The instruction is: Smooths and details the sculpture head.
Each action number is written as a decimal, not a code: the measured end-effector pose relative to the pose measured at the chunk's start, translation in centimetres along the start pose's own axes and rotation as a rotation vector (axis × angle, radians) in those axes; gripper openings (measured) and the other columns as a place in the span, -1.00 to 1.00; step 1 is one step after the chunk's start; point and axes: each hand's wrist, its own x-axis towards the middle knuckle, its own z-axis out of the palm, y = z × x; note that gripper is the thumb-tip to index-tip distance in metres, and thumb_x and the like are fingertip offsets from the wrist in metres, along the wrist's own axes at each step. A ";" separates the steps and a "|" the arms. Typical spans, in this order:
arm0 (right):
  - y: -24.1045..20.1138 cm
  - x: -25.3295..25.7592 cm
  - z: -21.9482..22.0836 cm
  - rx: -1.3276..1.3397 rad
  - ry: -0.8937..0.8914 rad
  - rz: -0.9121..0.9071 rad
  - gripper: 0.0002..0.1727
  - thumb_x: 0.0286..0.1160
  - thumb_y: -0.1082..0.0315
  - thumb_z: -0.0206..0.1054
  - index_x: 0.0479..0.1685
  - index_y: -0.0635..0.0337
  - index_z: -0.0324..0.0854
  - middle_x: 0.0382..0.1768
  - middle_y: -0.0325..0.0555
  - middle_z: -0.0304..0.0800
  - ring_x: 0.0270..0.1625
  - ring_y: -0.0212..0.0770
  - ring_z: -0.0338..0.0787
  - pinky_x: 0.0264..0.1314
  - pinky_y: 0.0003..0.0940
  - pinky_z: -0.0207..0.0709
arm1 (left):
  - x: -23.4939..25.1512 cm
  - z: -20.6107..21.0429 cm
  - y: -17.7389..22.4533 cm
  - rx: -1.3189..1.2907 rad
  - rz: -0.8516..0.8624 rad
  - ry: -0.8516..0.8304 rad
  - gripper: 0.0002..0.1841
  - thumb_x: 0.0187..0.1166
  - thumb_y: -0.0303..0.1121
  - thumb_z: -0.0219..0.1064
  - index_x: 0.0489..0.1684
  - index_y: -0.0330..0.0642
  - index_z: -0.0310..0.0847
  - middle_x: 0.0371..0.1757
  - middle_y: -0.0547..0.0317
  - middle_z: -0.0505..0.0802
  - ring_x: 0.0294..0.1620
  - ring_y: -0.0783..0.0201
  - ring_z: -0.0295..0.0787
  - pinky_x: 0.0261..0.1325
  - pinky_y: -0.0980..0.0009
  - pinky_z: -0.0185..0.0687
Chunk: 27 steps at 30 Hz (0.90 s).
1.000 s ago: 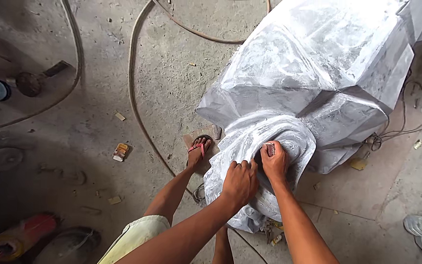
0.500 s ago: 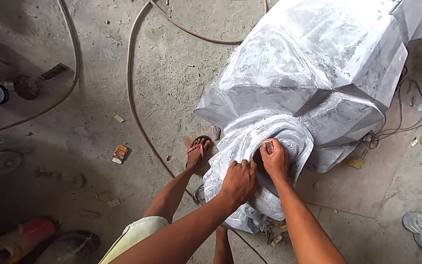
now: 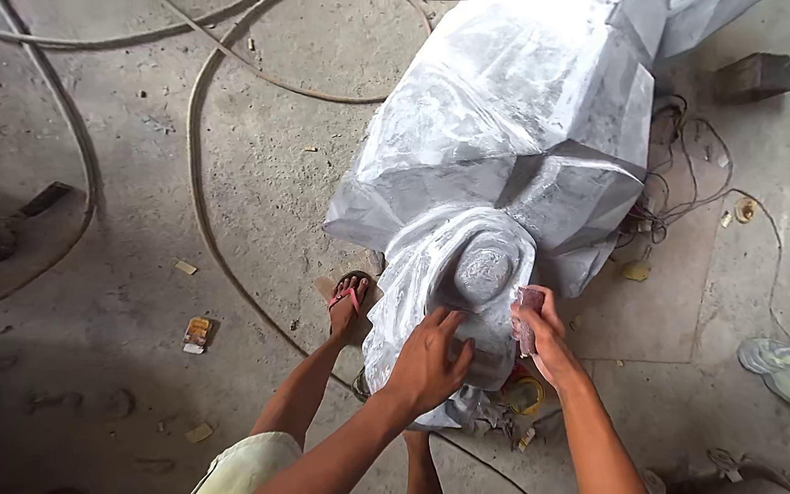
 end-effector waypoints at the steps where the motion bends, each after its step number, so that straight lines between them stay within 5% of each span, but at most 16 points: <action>1: 0.2 -1.3 -1.0 0.044 0.015 0.029 -0.34 0.40 0.15 0.46 0.53 -0.11 0.33 -0.11 -0.07 0.70 -0.32 -0.21 0.71 -0.32 -0.29 0.65 | 0.4 0.5 0.5 -0.107 0.000 -0.022 -0.58 0.65 0.00 0.23 0.34 0.03 0.67 0.15 0.24 0.80 0.18 0.29 0.76 0.26 0.13 0.74; 4: 0.3 -4.9 -2.7 0.158 0.113 0.033 -0.36 0.38 0.24 0.41 0.55 -0.09 0.42 0.05 -0.02 0.75 -0.12 -0.15 0.80 -0.14 -0.25 0.73 | 1.8 1.5 3.4 -0.432 -0.085 -0.207 -0.58 0.66 -0.06 0.31 0.36 -0.07 0.63 0.02 0.26 0.90 0.05 0.36 0.86 0.17 0.24 0.80; 7: 0.3 -7.3 -3.2 0.302 0.073 -0.094 -0.42 0.52 0.33 0.36 0.60 0.01 0.50 0.22 0.07 0.76 0.18 -0.05 0.81 0.22 -0.06 0.76 | 3.2 2.9 6.6 -0.658 -0.117 -0.444 -0.51 0.70 -0.19 0.33 0.57 -0.13 0.45 0.17 0.10 0.86 0.10 0.26 0.86 0.23 0.25 0.80; 9: 0.4 -7.9 -3.6 0.323 0.045 -0.198 -0.44 0.58 0.39 0.38 0.62 0.07 0.51 0.35 0.04 0.75 0.36 -0.06 0.76 0.43 -0.09 0.67 | 3.9 3.9 8.2 -0.721 -0.047 -0.510 -0.59 0.73 -0.31 0.29 0.53 -0.11 0.50 0.16 0.08 0.84 0.06 0.25 0.84 0.20 0.26 0.78; 15: 0.2 -8.5 -5.5 0.252 0.221 -0.306 -0.58 0.33 0.47 0.60 0.20 0.12 0.70 0.07 -0.02 0.89 0.07 -0.11 0.90 0.15 -0.18 0.83 | 6.4 3.9 9.9 -0.680 0.065 -0.521 -0.77 0.54 -0.62 0.40 0.11 -0.36 0.71 -0.08 -0.04 0.90 -0.12 0.17 0.90 0.07 0.24 0.87; 19: 0.4 -9.2 -8.0 0.069 -0.033 -0.283 -0.76 0.34 0.37 0.62 -0.07 0.15 0.74 -0.18 -0.04 0.88 -0.18 -0.16 0.87 -0.15 -0.27 0.83 | 8.1 2.6 9.5 -0.484 0.128 -0.650 -0.65 0.22 -0.57 0.68 -0.11 -0.27 0.64 -0.27 0.03 0.88 -0.24 0.20 0.87 -0.11 0.32 0.84; 22: 0.0 -9.1 -9.1 -0.119 -0.340 -0.179 -0.82 0.56 0.27 0.43 -0.01 0.12 0.79 -0.20 -0.16 0.92 -0.15 -0.27 0.89 -0.05 -0.29 0.82 | 7.9 2.1 9.8 -0.317 0.147 -0.666 -0.55 0.06 -0.50 0.77 -0.13 -0.17 0.62 -0.33 0.16 0.85 -0.27 0.27 0.83 -0.15 0.35 0.82; 25: -0.7 -8.4 -8.8 -0.286 -0.391 -0.110 -0.76 0.71 0.12 0.29 -0.02 0.06 0.77 -0.21 -0.28 0.91 -0.12 -0.41 0.87 0.01 -0.35 0.77 | 6.9 2.1 8.4 -0.239 0.191 -0.523 -0.49 0.17 -0.37 0.72 0.09 -0.16 0.61 -0.23 0.18 0.86 -0.19 0.28 0.85 -0.07 0.33 0.82; 27: -0.2 -7.8 -9.1 -0.367 -0.276 -0.140 -0.70 0.74 0.06 0.26 0.12 0.02 0.75 -0.07 -0.30 0.91 0.01 -0.42 0.87 0.15 -0.29 0.78 | 5.8 2.1 5.6 -0.142 0.198 -0.272 -0.57 0.50 -0.19 0.50 0.22 -0.23 0.62 -0.04 0.09 0.86 -0.05 0.24 0.86 0.07 0.19 0.82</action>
